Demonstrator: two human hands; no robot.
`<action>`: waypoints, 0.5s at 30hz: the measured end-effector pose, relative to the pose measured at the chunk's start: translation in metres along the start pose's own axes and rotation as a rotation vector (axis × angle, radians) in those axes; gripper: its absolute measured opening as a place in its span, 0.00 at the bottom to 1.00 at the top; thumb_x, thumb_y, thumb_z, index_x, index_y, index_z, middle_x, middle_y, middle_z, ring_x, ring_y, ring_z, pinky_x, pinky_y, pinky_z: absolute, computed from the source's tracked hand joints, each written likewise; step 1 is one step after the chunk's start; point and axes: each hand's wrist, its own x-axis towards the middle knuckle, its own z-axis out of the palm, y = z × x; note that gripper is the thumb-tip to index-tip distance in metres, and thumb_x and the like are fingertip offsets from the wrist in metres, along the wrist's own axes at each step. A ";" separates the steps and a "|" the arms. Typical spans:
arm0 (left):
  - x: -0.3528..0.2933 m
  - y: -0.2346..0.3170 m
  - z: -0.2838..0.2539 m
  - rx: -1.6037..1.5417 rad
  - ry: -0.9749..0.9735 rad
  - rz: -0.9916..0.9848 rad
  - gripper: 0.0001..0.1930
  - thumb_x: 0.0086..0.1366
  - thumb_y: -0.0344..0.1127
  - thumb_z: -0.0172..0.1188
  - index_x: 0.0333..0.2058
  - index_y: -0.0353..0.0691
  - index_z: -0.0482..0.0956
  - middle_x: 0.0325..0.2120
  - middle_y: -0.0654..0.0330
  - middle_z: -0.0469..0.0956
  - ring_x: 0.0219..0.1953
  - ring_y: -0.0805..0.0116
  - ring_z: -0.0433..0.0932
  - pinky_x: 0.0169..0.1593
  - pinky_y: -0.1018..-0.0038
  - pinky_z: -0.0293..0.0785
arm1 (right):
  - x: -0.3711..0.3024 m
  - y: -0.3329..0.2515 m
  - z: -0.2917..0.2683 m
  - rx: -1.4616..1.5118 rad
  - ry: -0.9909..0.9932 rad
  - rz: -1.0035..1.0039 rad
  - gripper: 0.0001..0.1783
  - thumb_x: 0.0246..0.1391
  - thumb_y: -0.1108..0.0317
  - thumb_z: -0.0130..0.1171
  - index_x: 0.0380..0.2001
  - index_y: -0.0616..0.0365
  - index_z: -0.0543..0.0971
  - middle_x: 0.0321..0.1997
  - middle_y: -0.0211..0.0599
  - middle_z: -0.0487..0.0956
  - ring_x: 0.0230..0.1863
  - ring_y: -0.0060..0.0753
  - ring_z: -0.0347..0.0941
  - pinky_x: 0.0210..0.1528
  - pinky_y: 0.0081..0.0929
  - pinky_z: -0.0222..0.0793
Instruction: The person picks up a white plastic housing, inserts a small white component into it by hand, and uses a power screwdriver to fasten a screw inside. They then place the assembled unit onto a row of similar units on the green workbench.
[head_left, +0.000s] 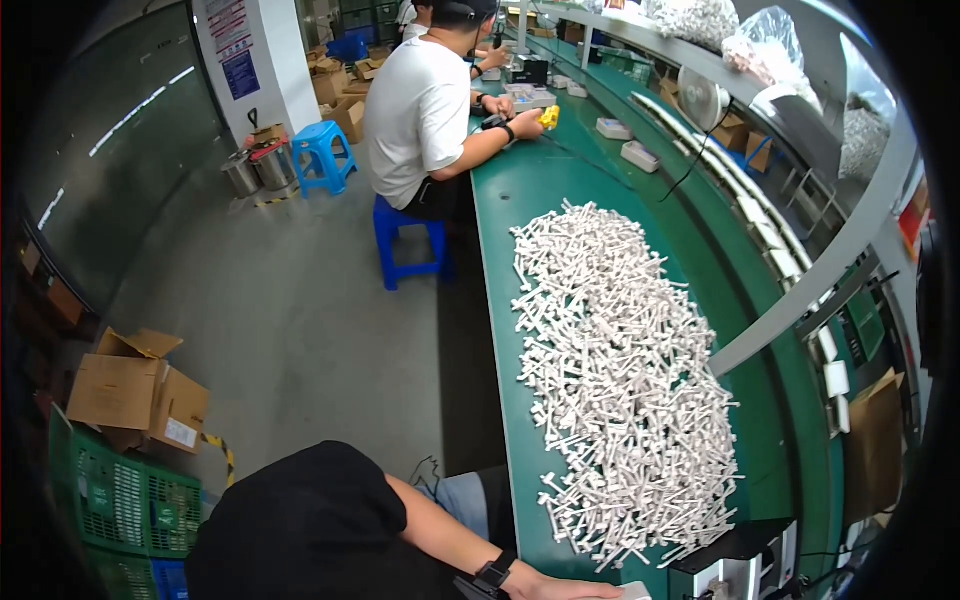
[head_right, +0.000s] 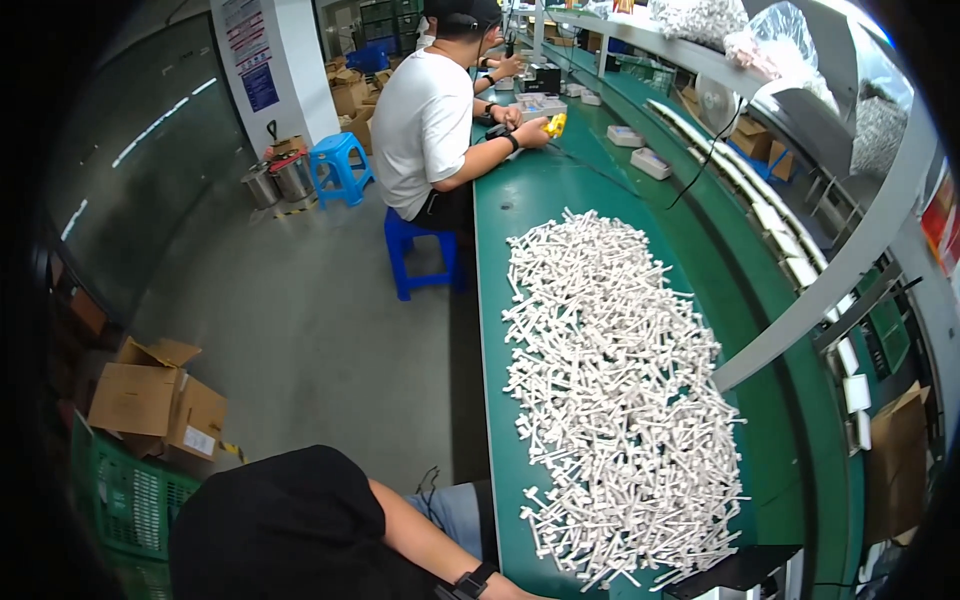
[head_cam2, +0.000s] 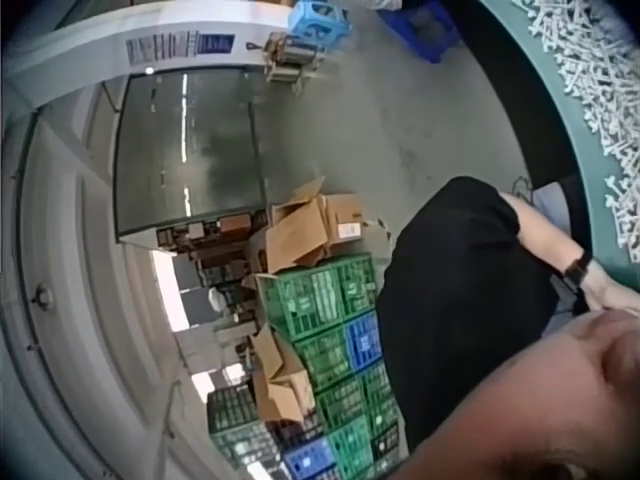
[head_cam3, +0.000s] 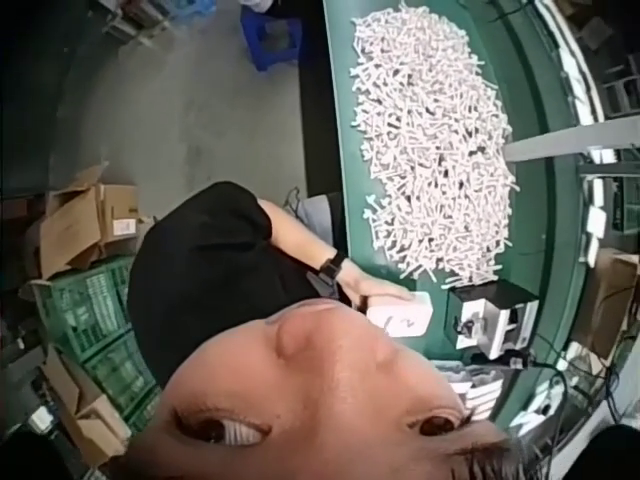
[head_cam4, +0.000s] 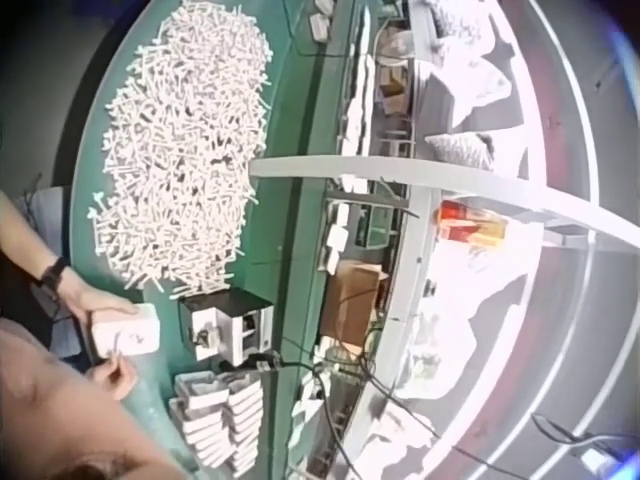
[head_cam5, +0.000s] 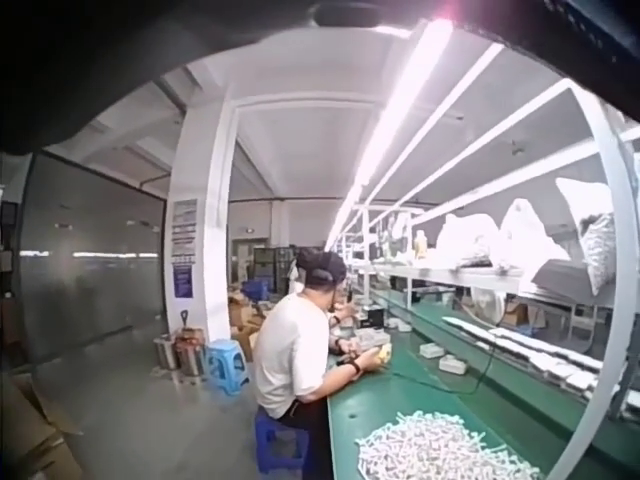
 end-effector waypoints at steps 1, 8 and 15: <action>-0.002 0.001 0.002 -0.041 0.014 -0.003 0.26 0.74 0.58 0.55 0.55 0.41 0.80 0.44 0.60 0.85 0.44 0.64 0.83 0.52 0.65 0.79 | -0.003 0.001 0.000 -0.041 -0.026 -0.009 0.01 0.60 0.78 0.65 0.34 0.65 0.82 0.33 0.43 0.81 0.34 0.36 0.76 0.39 0.33 0.74; -0.009 0.001 0.008 -0.049 -0.014 0.071 0.27 0.74 0.57 0.57 0.58 0.41 0.79 0.48 0.58 0.85 0.47 0.62 0.83 0.55 0.62 0.78 | 0.016 -0.005 -0.001 0.251 -0.124 0.186 0.01 0.63 0.76 0.64 0.37 0.62 0.82 0.35 0.40 0.82 0.32 0.29 0.75 0.34 0.28 0.73; -0.018 0.001 0.005 0.120 -0.048 0.159 0.28 0.73 0.57 0.58 0.58 0.39 0.78 0.51 0.56 0.84 0.50 0.60 0.82 0.60 0.59 0.76 | 0.023 -0.014 -0.021 0.215 -0.379 0.775 0.06 0.64 0.76 0.63 0.44 0.59 0.79 0.34 0.37 0.81 0.28 0.26 0.75 0.29 0.25 0.72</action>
